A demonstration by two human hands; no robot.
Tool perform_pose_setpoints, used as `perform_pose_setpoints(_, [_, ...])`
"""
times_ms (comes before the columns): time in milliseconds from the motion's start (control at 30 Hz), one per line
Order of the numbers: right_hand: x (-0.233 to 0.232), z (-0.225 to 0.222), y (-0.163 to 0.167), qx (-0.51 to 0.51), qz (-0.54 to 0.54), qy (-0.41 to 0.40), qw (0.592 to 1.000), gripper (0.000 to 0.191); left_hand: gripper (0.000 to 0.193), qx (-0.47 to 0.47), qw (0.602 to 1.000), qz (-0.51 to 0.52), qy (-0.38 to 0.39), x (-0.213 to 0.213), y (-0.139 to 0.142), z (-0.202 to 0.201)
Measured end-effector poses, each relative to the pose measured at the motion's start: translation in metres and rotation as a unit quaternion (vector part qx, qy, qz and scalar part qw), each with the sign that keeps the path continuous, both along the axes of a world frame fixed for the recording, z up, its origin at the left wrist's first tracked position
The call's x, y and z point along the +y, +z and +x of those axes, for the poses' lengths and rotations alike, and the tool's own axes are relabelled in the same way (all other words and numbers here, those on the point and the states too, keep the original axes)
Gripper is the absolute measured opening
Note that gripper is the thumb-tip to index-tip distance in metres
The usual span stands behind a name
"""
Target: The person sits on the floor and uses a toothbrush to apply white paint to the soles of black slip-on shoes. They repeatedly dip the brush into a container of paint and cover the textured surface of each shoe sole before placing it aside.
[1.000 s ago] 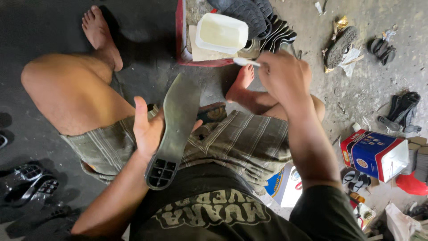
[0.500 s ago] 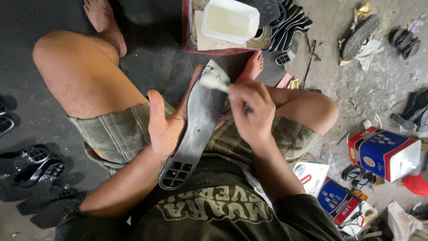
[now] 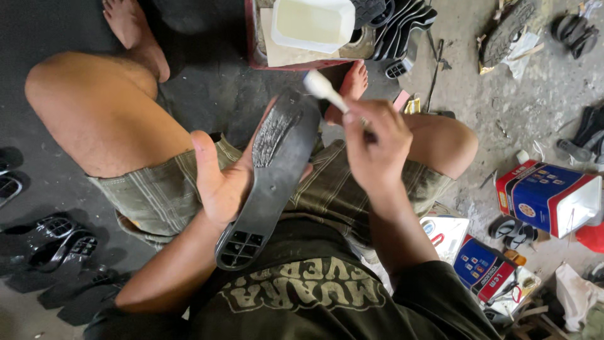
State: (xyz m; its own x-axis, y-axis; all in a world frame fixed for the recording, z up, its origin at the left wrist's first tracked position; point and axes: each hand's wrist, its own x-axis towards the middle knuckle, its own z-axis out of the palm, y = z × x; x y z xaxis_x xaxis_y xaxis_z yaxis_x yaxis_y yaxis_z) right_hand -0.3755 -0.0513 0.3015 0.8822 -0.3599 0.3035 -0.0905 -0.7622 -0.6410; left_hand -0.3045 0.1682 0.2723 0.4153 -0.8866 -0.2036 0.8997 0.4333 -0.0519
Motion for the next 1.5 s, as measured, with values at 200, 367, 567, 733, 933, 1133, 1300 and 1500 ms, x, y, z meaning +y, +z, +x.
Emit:
perform_pose_setpoints(200, [0.03, -0.013, 0.004, -0.008, 0.011, 0.172, 0.985, 0.013, 0.116, 0.045, 0.999, -0.011, 0.021, 0.015, -0.012, 0.006])
perform_pose_setpoints(367, [0.011, -0.003, -0.001, 0.005, 0.008, 0.028, 1.0, 0.015, 0.122, 0.018, 0.999, 0.042, -0.025, 0.017, -0.012, -0.001])
perform_pose_setpoints(567, [0.011, -0.008, 0.002, -0.033, -0.035, 0.095, 0.994, 0.017, 0.123, 0.05, 0.998, 0.027, 0.02, 0.025, -0.008, 0.0])
perform_pose_setpoints(733, [0.014, -0.016, 0.007, 0.073, 0.079, 0.11, 0.988, 0.018, 0.121, 0.026, 0.999, 0.02, 0.03, 0.032, -0.007, 0.009])
perform_pose_setpoints(933, [0.001, -0.011, 0.006, -0.014, 0.081, 0.019, 0.996, 0.016, 0.129, 0.072, 0.995, 0.067, 0.004, 0.028, 0.002, 0.006])
perform_pose_setpoints(1133, [0.012, -0.015, 0.012, -0.007, -0.028, 0.104, 0.994, 0.017, 0.119, -0.001, 0.999, -0.002, 0.047, 0.034, -0.011, 0.011])
perform_pose_setpoints(1300, [0.013, -0.024, 0.027, 0.058, 0.036, 0.206, 0.976, 0.013, 0.11, -0.026, 0.996, 0.019, 0.085, 0.038, -0.033, 0.012])
perform_pose_setpoints(1500, [-0.042, 0.026, -0.003, 0.098, -0.167, 0.068, 0.979, 0.006, 0.101, 0.019, 0.964, 0.264, 0.024, 0.022, -0.046, -0.016])
